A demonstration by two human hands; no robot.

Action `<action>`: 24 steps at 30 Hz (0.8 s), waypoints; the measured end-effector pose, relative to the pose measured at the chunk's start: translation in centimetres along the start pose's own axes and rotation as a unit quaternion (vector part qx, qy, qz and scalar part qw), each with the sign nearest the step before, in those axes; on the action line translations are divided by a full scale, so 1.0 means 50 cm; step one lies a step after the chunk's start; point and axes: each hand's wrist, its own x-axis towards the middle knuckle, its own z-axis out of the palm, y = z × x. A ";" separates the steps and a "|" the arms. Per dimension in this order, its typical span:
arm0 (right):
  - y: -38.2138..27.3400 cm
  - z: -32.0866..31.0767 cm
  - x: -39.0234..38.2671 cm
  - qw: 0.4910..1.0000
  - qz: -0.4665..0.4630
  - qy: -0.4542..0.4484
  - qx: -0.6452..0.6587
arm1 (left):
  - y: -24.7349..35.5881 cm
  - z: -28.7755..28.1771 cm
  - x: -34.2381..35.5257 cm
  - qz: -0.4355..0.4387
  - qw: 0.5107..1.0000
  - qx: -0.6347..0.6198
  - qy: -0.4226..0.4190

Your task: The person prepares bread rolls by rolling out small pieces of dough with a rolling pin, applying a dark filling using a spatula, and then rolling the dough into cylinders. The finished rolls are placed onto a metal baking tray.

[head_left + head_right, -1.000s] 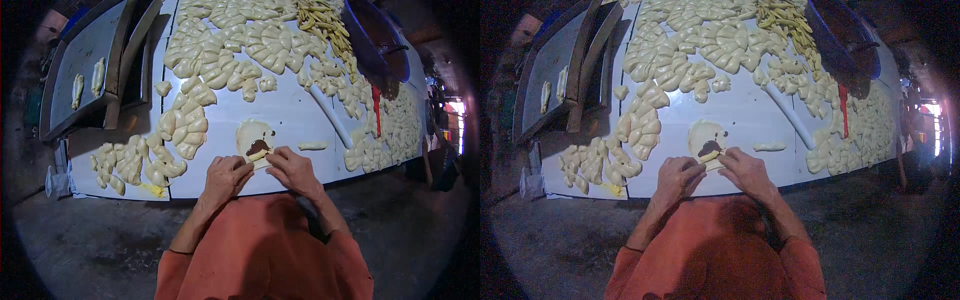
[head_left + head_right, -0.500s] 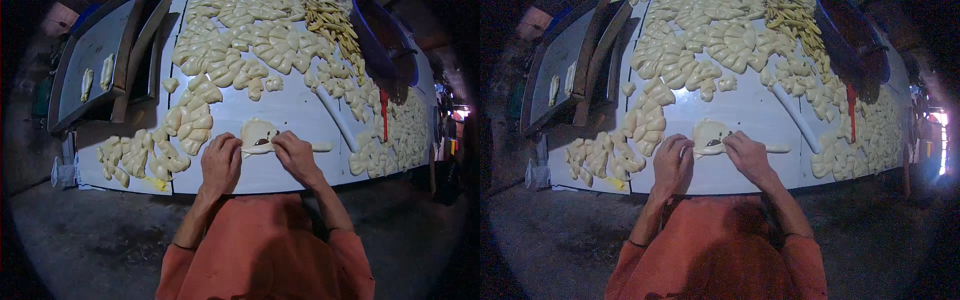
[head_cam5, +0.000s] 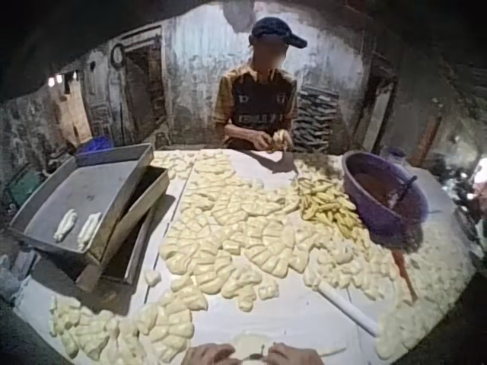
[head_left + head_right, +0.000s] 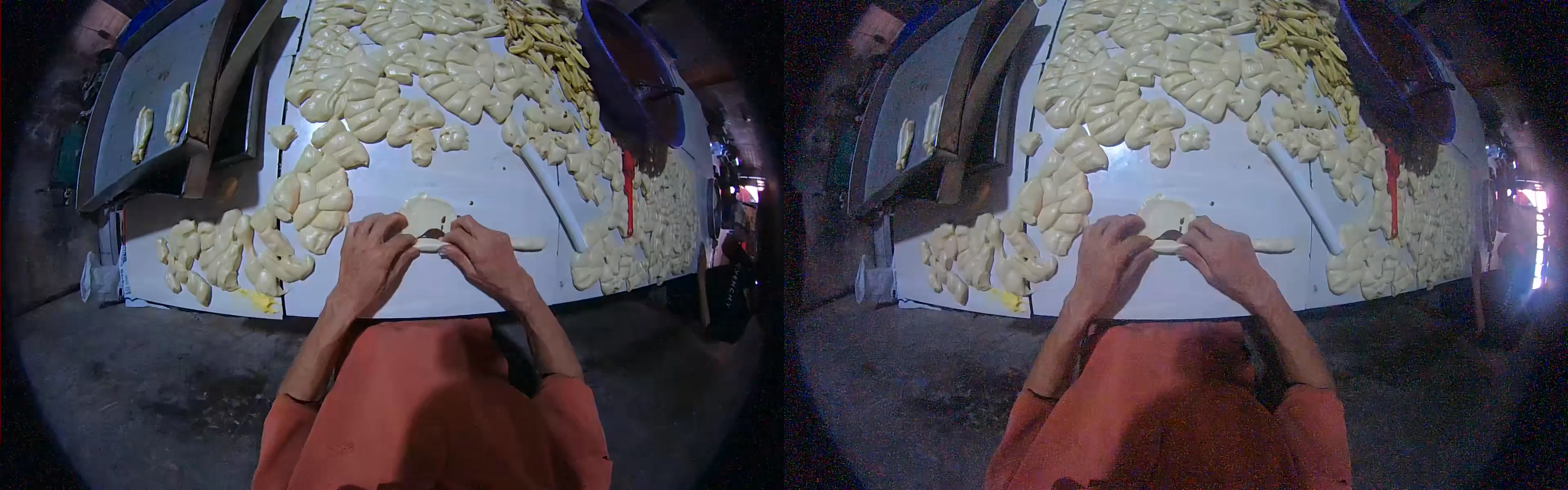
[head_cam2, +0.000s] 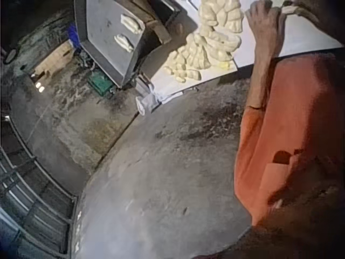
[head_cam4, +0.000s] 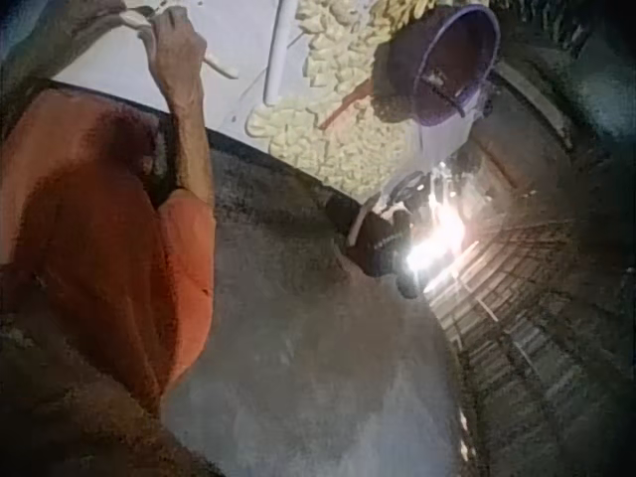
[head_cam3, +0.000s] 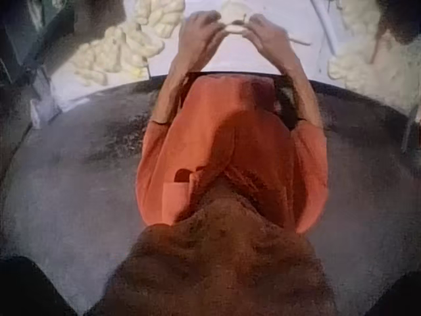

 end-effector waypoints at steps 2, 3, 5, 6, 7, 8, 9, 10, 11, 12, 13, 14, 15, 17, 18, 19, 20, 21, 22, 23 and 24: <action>0.002 -0.002 0.003 0.999 0.037 0.005 -0.002 | -0.004 0.000 0.006 -0.024 1.000 -0.004 0.015; 0.003 -0.003 0.004 0.997 0.074 0.010 -0.004 | -0.005 0.000 0.007 -0.037 0.999 -0.006 0.023; 0.004 0.008 0.006 0.996 0.084 0.037 0.007 | -0.010 0.006 0.002 -0.042 0.999 0.004 0.031; -0.001 0.012 0.007 0.994 0.075 0.076 -0.003 | -0.012 0.010 -0.004 -0.043 0.998 -0.015 0.034; -0.005 0.013 0.006 0.991 0.068 0.116 -0.014 | -0.012 0.011 -0.005 -0.043 0.998 -0.037 0.038; 0.002 0.020 -0.003 0.991 0.084 0.108 -0.004 | -0.017 0.005 -0.006 -0.016 0.999 -0.026 0.012; 0.003 0.016 -0.010 0.991 0.085 0.108 -0.005 | -0.015 0.003 -0.007 -0.016 0.999 -0.027 0.012; -0.002 0.007 -0.013 0.995 0.041 0.091 -0.013 | -0.003 -0.012 -0.004 0.011 1.000 -0.011 0.004; -0.002 0.001 -0.015 0.997 -0.003 0.073 -0.021 | 0.003 -0.019 -0.002 0.038 0.999 0.005 -0.004; 0.015 0.014 -0.021 0.994 -0.028 0.086 -0.053 | 0.000 -0.012 0.000 0.050 0.998 0.022 0.009; 0.017 0.012 -0.017 0.995 -0.029 0.086 -0.053 | -0.007 -0.007 0.000 0.049 0.999 0.022 0.009; 0.020 0.010 -0.011 0.995 -0.038 0.069 -0.063 | -0.016 -0.001 0.001 0.051 0.998 0.027 0.006; 0.023 0.008 -0.005 0.995 -0.046 0.052 -0.074 | -0.024 0.006 0.003 0.053 0.998 0.032 0.003; 0.027 0.005 0.010 0.995 -0.049 0.050 -0.068 | -0.035 0.011 0.010 0.055 0.998 0.026 0.011; 0.026 0.000 0.016 0.998 -0.040 0.036 -0.042 | -0.039 0.011 0.012 0.045 0.999 0.017 0.021; 0.026 -0.005 0.019 0.999 -0.028 0.022 -0.015 | -0.041 0.012 0.014 0.035 0.999 0.007 0.029; 0.025 -0.010 0.023 0.999 -0.016 0.028 -0.004 | -0.037 0.014 0.018 0.026 0.998 0.006 0.060; 0.023 -0.008 0.023 0.999 -0.016 0.028 -0.004 | -0.038 0.018 0.018 0.026 0.998 0.006 0.061; 0.020 -0.004 0.024 0.999 0.028 0.043 -0.001 | -0.038 0.022 0.017 0.010 0.997 0.011 0.079; 0.018 0.000 0.024 0.996 0.072 0.057 0.002 | -0.037 0.023 0.016 -0.006 0.995 0.016 0.097; 0.021 0.012 0.021 0.992 0.085 0.084 0.023 | -0.037 0.020 0.011 -0.014 0.997 -0.005 0.073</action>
